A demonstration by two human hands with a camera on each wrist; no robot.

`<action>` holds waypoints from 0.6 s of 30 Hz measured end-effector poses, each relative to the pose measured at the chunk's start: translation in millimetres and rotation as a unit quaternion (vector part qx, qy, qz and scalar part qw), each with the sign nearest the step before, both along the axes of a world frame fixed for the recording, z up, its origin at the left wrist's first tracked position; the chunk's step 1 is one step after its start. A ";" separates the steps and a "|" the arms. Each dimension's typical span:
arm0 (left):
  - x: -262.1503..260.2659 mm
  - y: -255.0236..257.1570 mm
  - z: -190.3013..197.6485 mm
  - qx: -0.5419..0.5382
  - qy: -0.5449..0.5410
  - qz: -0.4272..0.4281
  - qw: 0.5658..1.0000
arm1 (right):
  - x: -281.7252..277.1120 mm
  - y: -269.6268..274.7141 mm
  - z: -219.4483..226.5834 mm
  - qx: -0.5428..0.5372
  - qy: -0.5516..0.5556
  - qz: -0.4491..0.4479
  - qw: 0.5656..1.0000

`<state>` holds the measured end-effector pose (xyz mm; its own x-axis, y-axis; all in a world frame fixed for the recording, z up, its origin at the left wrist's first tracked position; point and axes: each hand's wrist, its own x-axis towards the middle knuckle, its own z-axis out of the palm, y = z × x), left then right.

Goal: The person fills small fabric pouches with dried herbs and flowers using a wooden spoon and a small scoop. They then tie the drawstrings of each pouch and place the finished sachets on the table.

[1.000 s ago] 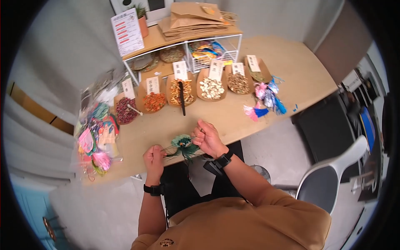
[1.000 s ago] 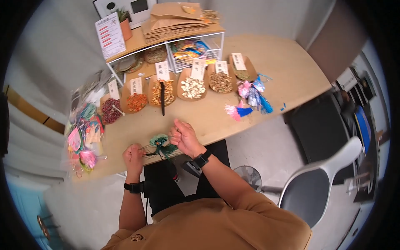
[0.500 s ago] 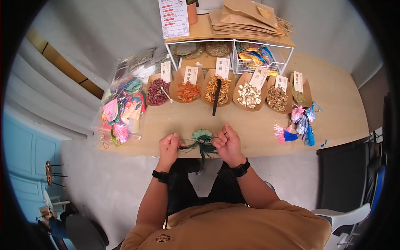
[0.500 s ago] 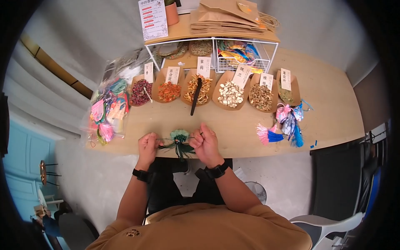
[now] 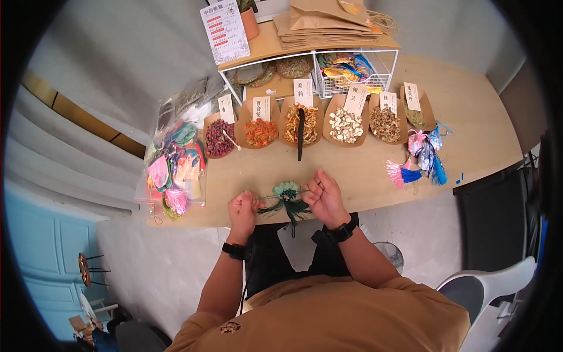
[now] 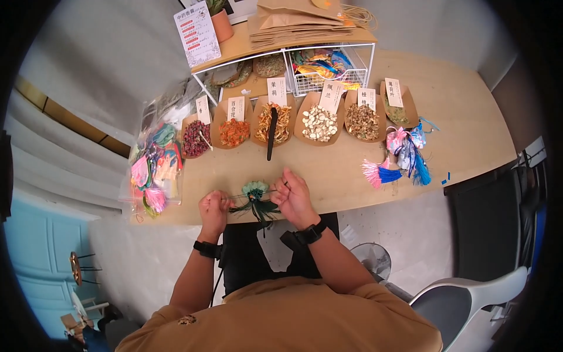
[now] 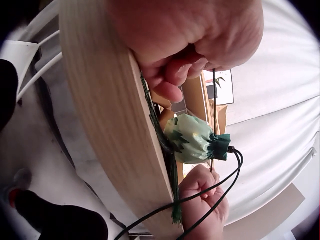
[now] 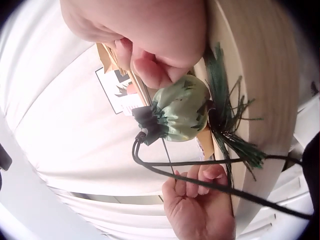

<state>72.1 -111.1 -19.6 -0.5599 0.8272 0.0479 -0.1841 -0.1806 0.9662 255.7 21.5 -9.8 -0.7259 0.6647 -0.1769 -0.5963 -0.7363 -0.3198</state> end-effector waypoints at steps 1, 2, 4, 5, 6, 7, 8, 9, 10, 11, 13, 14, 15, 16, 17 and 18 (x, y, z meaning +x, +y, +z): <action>-0.8 -0.3 -0.9 0.003 -0.005 -0.003 1.000 | -0.5 0.6 -1.0 0.007 0.003 0.001 1.000; -1.5 -0.1 0.0 0.008 -0.004 -0.006 1.000 | -1.1 0.9 -2.8 0.013 0.004 0.003 1.000; -1.5 -1.5 0.2 0.012 -0.008 -0.011 1.000 | -1.1 -1.3 -3.4 0.019 0.004 0.004 1.000; -2.1 -1.8 -1.1 0.009 -0.011 -0.010 1.000 | -1.5 -1.0 -1.2 0.019 0.004 0.005 1.000; -4.2 -1.2 -3.3 0.007 -0.014 -0.010 1.000 | -0.6 -1.5 0.4 0.021 0.003 0.004 1.000; -4.4 -1.7 -5.3 0.004 -0.015 -0.011 1.000 | 0.5 -3.2 0.9 0.035 0.009 0.004 0.999; -2.9 -1.8 -5.8 0.006 -0.018 -0.007 1.000 | 0.0 -3.9 1.3 0.051 0.018 0.003 0.999; -1.4 -0.7 -5.3 0.010 -0.020 -0.003 1.000 | -0.7 -4.9 1.6 0.068 0.029 0.002 0.997; -1.0 0.2 -4.4 0.015 -0.020 0.000 1.000 | -1.0 -6.2 1.2 0.102 0.027 0.013 0.994; -1.5 0.4 -4.0 0.000 0.011 0.001 1.000 | -1.4 -6.9 0.4 0.136 0.024 0.024 0.990; -1.4 -1.4 -5.4 -0.029 0.074 0.006 0.997 | -1.2 -8.6 -1.2 0.175 0.021 0.045 0.983; -1.4 -1.6 -6.0 -0.021 0.071 0.002 0.997 | -0.9 -8.4 -0.8 0.183 0.020 0.055 0.981; -1.3 -1.4 -6.5 -0.013 0.070 -0.002 0.997 | -0.4 -8.1 0.6 0.191 0.020 0.065 0.979; -1.7 -1.1 -6.3 -0.006 0.069 -0.005 0.998 | -0.1 -8.5 2.8 0.168 0.013 0.055 0.984; -1.9 -1.3 -5.5 -0.003 0.052 -0.005 0.999 | -0.1 -9.9 5.6 0.144 0.008 0.044 0.989; -1.9 -1.8 -4.6 -0.001 0.036 -0.006 0.999 | -0.8 -10.7 8.0 0.119 0.003 0.032 0.992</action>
